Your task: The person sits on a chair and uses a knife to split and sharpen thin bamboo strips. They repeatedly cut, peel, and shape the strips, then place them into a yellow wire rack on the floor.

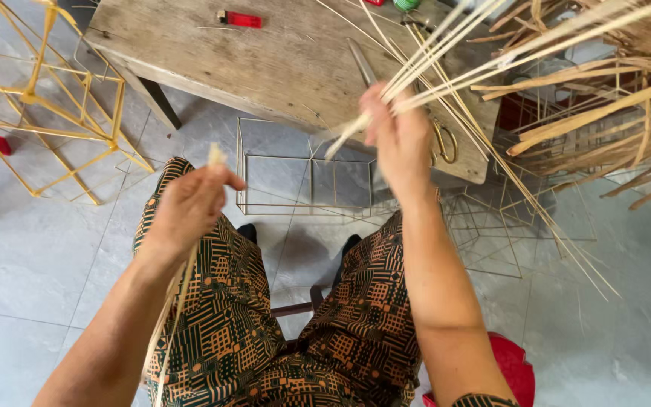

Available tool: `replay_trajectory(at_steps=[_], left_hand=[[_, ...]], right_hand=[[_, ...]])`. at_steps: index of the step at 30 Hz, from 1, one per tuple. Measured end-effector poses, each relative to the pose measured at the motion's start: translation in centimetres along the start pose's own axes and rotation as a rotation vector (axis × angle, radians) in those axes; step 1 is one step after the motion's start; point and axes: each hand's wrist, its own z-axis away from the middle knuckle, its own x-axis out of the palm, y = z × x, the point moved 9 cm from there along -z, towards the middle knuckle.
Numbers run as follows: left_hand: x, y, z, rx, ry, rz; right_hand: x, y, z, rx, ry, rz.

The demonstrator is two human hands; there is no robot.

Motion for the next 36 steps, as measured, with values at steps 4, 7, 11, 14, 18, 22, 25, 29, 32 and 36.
replay_trajectory(at_steps=[4,7,11,14,18,22,25,29,32,36], left_hand=[[-1.9,-0.4,1.1,-0.057,0.012,0.194],[-1.8,-1.3,1.0,-0.059,0.009,0.183],[-1.3,-2.2,0.7,-0.05,-0.023,0.203],[-1.6,-1.8,0.7,-0.049,-0.01,0.215],[-2.2,-1.1,1.5,-0.053,0.052,0.183],[-1.6,-0.6,1.5,-0.035,0.022,0.22],[-1.3,-0.6,1.4,0.003,-0.009,0.184],[-1.3,0.2,1.8,0.096,-0.017,-0.024],[-1.5,1.3,1.8,0.147,0.033,-0.094],[-0.8,1.9,1.8,0.126,0.039,-0.033]], right_hand=[[-2.2,2.3,-5.1,-0.148,0.144,0.131],[0.2,7.9,-7.2,-0.069,0.116,0.144],[3.9,14.4,-6.8,0.034,0.038,0.262],[4.0,14.4,-7.5,-0.146,0.026,0.397],[5.7,19.6,-7.4,0.251,-0.409,0.665],[7.0,22.4,-6.8,0.373,-0.674,0.92],[7.0,23.1,-6.7,0.409,-0.714,1.031],[5.7,20.0,-6.8,0.459,-0.503,0.954],[7.1,15.3,-4.7,0.491,-0.391,0.751],[14.0,4.1,4.7,0.044,-0.567,0.098]])
